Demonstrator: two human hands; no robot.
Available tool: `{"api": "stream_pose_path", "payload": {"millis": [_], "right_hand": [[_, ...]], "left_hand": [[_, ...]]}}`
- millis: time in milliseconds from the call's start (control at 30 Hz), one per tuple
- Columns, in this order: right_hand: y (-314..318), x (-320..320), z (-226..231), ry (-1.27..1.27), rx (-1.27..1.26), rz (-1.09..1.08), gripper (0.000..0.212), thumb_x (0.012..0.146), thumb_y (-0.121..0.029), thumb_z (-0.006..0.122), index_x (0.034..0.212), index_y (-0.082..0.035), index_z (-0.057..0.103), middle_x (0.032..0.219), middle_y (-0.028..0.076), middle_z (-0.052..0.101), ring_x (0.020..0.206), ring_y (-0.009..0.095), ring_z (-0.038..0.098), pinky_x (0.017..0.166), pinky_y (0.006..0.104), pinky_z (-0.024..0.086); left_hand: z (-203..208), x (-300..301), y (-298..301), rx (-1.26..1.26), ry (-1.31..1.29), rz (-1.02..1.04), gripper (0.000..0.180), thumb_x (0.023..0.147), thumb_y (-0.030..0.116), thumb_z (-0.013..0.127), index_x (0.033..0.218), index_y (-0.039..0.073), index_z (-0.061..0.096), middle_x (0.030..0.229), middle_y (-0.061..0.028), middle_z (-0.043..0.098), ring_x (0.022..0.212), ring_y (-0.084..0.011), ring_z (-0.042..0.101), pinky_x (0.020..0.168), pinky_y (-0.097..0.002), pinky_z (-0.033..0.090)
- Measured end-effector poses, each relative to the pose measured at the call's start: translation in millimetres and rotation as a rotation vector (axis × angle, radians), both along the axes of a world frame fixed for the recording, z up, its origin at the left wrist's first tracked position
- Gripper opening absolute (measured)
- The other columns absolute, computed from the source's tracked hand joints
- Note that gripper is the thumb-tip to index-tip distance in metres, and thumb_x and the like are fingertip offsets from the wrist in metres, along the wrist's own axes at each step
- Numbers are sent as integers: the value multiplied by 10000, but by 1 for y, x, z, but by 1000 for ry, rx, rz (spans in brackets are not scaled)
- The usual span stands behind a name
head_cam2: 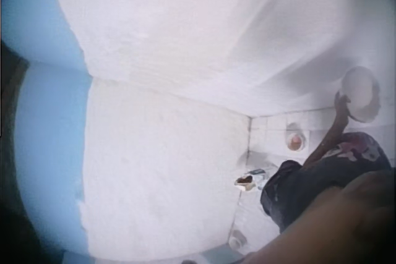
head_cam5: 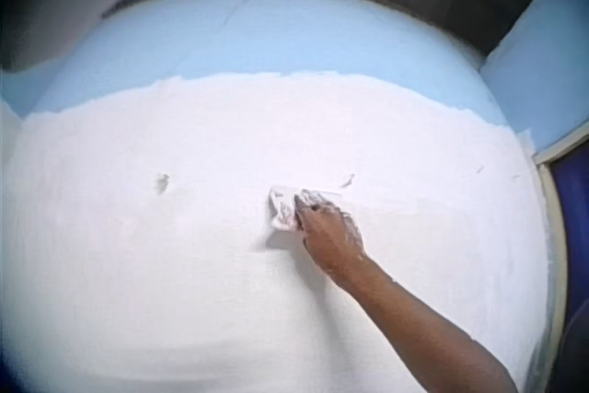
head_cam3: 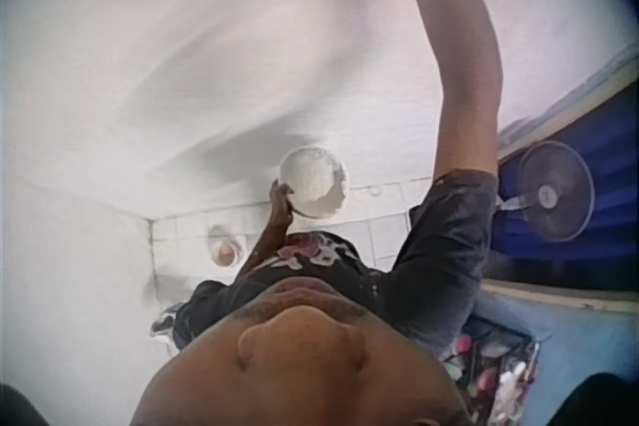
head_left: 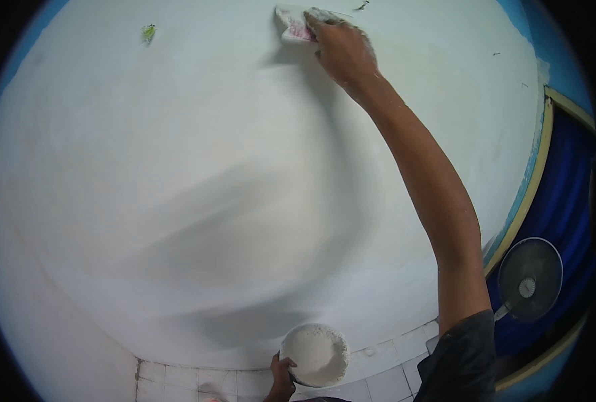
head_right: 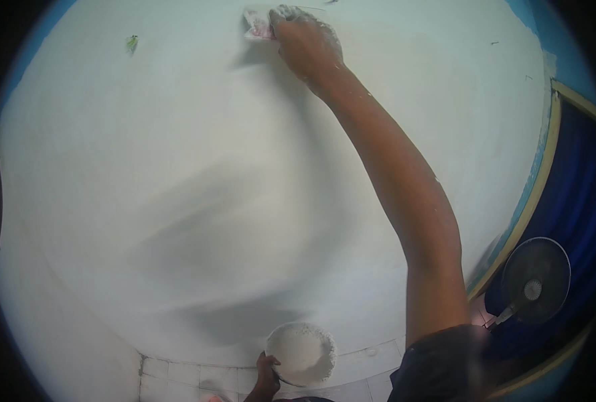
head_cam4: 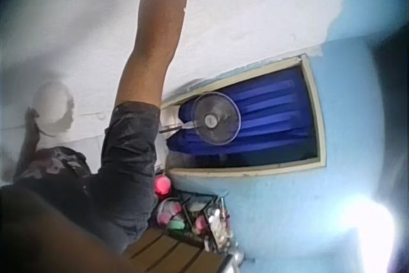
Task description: The person repeatedly scoops white plaster from a bucket and applies it to the ceiling using a trowel, smoothing the surface in broad strokes. The person works across different sections of the ceiling, periodically reloading the trowel from the bucket.
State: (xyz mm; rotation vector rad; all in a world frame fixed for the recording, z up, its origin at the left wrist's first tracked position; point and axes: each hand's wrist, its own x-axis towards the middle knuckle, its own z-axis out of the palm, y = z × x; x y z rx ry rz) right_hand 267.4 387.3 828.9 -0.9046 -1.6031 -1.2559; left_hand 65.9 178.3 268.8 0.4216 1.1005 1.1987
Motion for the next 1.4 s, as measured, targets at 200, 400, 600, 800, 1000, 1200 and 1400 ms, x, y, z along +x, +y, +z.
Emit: {"api": "stream_pose_path", "payload": {"millis": [200,400,600,800,1000,1200,1400], "right_hand": [[13,2,-70,-24,-132,-127,812,760,-77,713,1479,-98,336,1147,215,625,1126,381,581,957,456,487],[-19,-21,-144,19,-470,-4,614,733,-41,688,1313,-49,488,1071,204,669,1043,372,633,932,455,499],[-14,-46,-64,423,-424,495,115,714,-68,643,698,32,589,726,187,677,658,275,665,619,433,506],[55,-20,-20,642,-259,803,234,663,-186,735,768,19,696,695,158,686,665,224,684,630,361,546],[45,62,-32,485,-9,410,303,683,-280,731,818,-10,717,752,159,708,728,323,697,685,390,560],[-8,90,-22,455,-122,-2,250,775,-137,673,983,1,694,799,181,701,667,288,679,655,373,548],[5,-2,3,-66,73,-61,370,793,55,636,1158,-5,654,977,187,705,882,314,680,810,420,565]], "left_hand": [[-23,-13,8,-40,7,70,439,607,96,539,1041,48,495,970,-103,519,924,-276,530,820,-424,472],[-42,-40,16,-31,-20,53,601,593,63,553,1187,2,482,1006,-128,547,932,-294,557,791,-413,495],[-47,-39,32,-65,-33,1,678,585,45,558,1257,-5,485,1036,-140,570,947,-307,571,789,-421,506],[-57,-19,49,-59,-70,-35,689,585,47,564,1266,-13,478,1057,-146,574,958,-311,572,796,-434,509],[-79,-7,48,-48,-47,-5,724,585,43,572,1296,-34,452,1061,-156,569,969,-311,569,805,-426,509],[-94,-7,52,2,-81,-34,778,582,36,572,1338,-38,408,1070,-165,569,980,-313,571,804,-429,508],[-81,-13,50,-60,-57,-30,755,578,38,570,1318,-28,439,1069,-166,569,978,-317,572,808,-437,510]]}}
